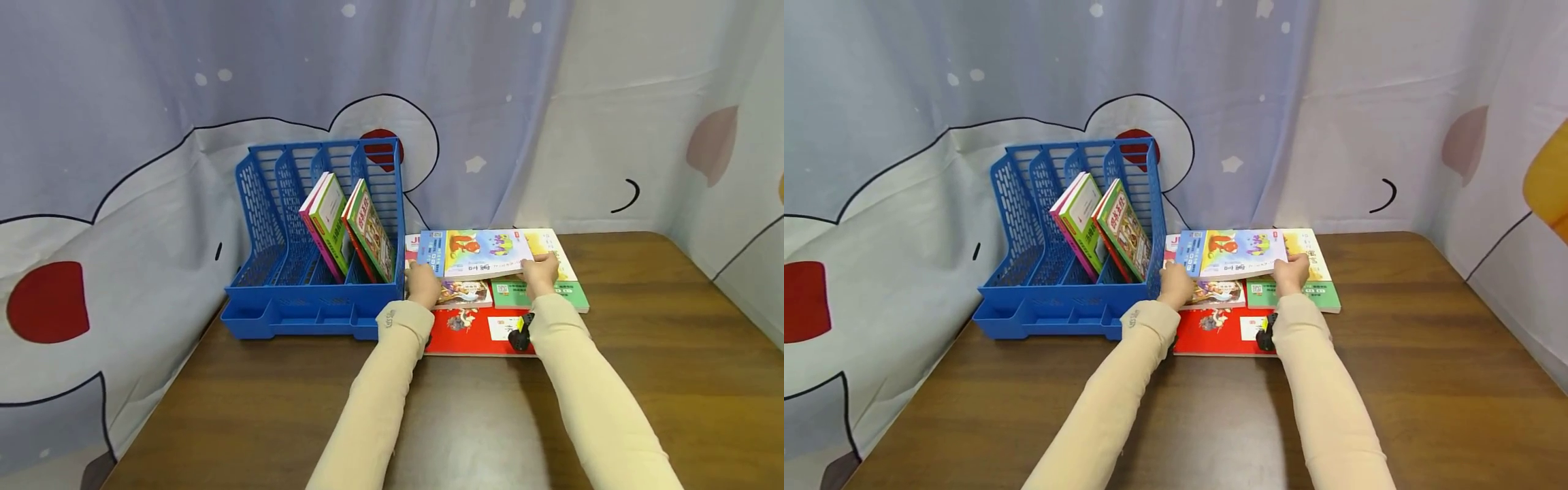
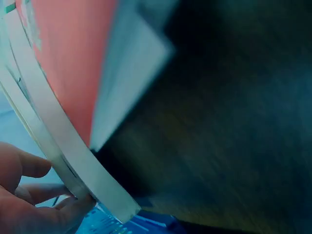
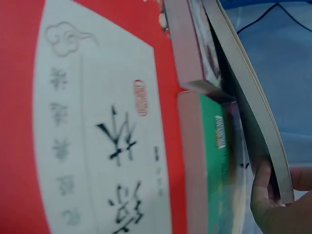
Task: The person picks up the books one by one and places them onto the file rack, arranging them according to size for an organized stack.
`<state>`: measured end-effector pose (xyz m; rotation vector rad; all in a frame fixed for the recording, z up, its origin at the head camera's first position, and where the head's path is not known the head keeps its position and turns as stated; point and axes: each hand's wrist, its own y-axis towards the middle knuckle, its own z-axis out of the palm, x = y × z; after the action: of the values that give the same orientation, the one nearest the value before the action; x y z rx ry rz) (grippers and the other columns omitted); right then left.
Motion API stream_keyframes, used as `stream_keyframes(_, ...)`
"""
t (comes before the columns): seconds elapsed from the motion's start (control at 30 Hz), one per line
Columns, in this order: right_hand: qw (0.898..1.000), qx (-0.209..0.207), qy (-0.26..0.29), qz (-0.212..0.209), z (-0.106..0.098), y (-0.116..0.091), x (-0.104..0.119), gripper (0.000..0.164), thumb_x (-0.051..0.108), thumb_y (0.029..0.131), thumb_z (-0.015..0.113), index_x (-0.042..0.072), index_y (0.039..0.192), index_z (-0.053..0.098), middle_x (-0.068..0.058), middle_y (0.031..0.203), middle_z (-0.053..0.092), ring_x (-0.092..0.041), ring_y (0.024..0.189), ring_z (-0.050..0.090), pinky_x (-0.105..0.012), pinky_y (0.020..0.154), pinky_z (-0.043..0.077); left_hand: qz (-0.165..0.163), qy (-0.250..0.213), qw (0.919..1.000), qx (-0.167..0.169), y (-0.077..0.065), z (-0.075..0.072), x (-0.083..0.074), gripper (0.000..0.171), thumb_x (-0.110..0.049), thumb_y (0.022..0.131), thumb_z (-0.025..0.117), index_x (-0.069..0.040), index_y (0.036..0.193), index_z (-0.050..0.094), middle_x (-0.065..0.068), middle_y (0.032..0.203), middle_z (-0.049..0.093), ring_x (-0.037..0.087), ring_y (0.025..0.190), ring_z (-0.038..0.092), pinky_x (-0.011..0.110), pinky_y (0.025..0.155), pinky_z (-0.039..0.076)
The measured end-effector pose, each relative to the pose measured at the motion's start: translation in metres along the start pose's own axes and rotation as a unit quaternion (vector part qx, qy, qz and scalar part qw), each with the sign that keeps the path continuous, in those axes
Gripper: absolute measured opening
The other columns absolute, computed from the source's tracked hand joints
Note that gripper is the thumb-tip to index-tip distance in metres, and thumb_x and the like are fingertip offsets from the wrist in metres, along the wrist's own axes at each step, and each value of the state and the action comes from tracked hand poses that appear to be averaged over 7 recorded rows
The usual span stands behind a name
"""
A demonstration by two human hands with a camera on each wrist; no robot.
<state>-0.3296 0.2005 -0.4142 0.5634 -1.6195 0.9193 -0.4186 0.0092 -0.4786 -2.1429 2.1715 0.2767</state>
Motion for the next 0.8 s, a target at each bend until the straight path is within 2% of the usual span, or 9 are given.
stream_keyframes(0.1, 0.999, -0.021, 0.017, -0.029, 0.002, -0.003, 0.007, 0.024, 0.001, 0.09, 0.053, -0.001, 0.112, 0.044, -0.007, 0.101, 0.046, -0.013, 0.077, 0.054, -0.017, 0.067, 0.051, -0.006, -0.062, 0.998, -0.016, -0.002, -0.001, 0.002, 0.026, -0.023, 0.088, 0.058, -0.005, 0.101, 0.072, 0.016, 0.114, 0.061, 0.031, 0.102, 0.058, 0.039, 0.087, 0.049)
stream_keyframes(0.23, 0.995, -0.032, 0.058, -0.071, 0.004, -0.009, 0.023, 0.014, -0.001, 0.089, 0.055, 0.006, 0.096, 0.045, -0.001, 0.083, 0.046, -0.005, 0.064, 0.049, -0.011, 0.054, 0.043, 0.036, -0.143, 0.9826, -0.112, 0.039, 0.054, 0.019, 0.023, -0.019, 0.08, 0.059, -0.003, 0.088, 0.073, 0.014, 0.093, 0.067, 0.03, 0.088, 0.062, 0.042, 0.082, 0.047)
stream_keyframes(0.37, 0.988, -0.036, 0.084, -0.121, 0.007, -0.016, 0.038, 0.019, -0.003, 0.089, 0.056, 0.011, 0.087, 0.044, 0.001, 0.076, 0.048, -0.003, 0.059, 0.05, -0.012, 0.047, 0.044, 0.069, -0.221, 0.9646, -0.126, 0.052, 0.068, 0.027, 0.026, -0.017, 0.075, 0.064, -0.005, 0.096, 0.073, 0.013, 0.096, 0.07, 0.03, 0.087, 0.064, 0.039, 0.075, 0.051)
stream_keyframes(0.43, 0.983, -0.046, 0.083, -0.158, 0.009, -0.02, 0.044, 0.015, -0.005, 0.088, 0.056, 0.006, 0.09, 0.047, 0.003, 0.075, 0.048, -0.002, 0.059, 0.048, -0.012, 0.047, 0.043, 0.074, -0.256, 0.9601, -0.085, 0.033, 0.041, 0.023, 0.029, -0.014, 0.078, 0.065, -0.009, 0.105, 0.072, 0.011, 0.106, 0.07, 0.028, 0.094, 0.064, 0.037, 0.077, 0.052)
stream_keyframes(0.53, 0.97, -0.068, 0.06, -0.227, 0.013, -0.027, 0.053, 0.014, -0.006, 0.087, 0.056, -0.003, 0.099, 0.051, 0.006, 0.074, 0.048, -0.001, 0.06, 0.046, -0.011, 0.047, 0.041, 0.077, -0.293, 0.9528, -0.014, -0.011, -0.02, 0.012, 0.034, -0.007, 0.082, 0.065, -0.011, 0.115, 0.069, 0.011, 0.118, 0.066, 0.026, 0.101, 0.063, 0.032, 0.077, 0.052)
stream_keyframes(0.6, 0.958, -0.067, 0.055, -0.273, 0.014, -0.033, 0.059, 0.018, -0.006, 0.088, 0.054, -0.007, 0.105, 0.051, 0.007, 0.076, 0.048, -0.002, 0.062, 0.045, -0.011, 0.048, 0.039, 0.076, -0.328, 0.9412, 0.029, -0.039, -0.058, 0.006, 0.037, -0.002, 0.084, 0.064, -0.007, 0.12, 0.065, 0.015, 0.122, 0.064, 0.02, 0.081, 0.062, 0.029, 0.066, 0.049)
stream_keyframes(0.7, 0.94, -0.063, 0.065, -0.328, 0.013, -0.04, 0.071, 0.019, -0.007, 0.089, 0.052, -0.01, 0.108, 0.052, 0.007, 0.079, 0.05, -0.001, 0.064, 0.046, -0.012, 0.054, 0.04, 0.094, -0.363, 0.9271, 0.004, -0.053, -0.076, 0.002, 0.036, 0.002, 0.084, 0.061, -0.004, 0.12, 0.065, 0.018, 0.121, 0.063, 0.013, 0.056, 0.048, 0.023, 0.052, 0.04)
stream_keyframes(0.77, 0.928, -0.06, 0.074, -0.36, 0.011, -0.046, 0.08, 0.019, -0.008, 0.089, 0.052, -0.011, 0.107, 0.054, 0.007, 0.08, 0.05, 0.0, 0.064, 0.047, -0.013, 0.057, 0.04, 0.108, -0.377, 0.9193, -0.031, -0.052, -0.077, 0.001, 0.038, 0.002, 0.085, 0.059, -0.003, 0.122, 0.063, 0.02, 0.122, 0.061, 0.014, 0.058, 0.051, 0.025, 0.056, 0.045)
stream_keyframes(0.8, 0.923, -0.059, 0.077, -0.372, 0.01, -0.049, 0.084, 0.019, -0.009, 0.088, 0.052, -0.011, 0.107, 0.054, 0.008, 0.081, 0.051, 0.0, 0.064, 0.047, -0.013, 0.059, 0.04, 0.114, -0.383, 0.9153, -0.05, -0.051, -0.078, 0.001, 0.04, 0.0, 0.085, 0.06, -0.005, 0.125, 0.061, 0.019, 0.125, 0.059, 0.017, 0.07, 0.06, 0.027, 0.064, 0.05)
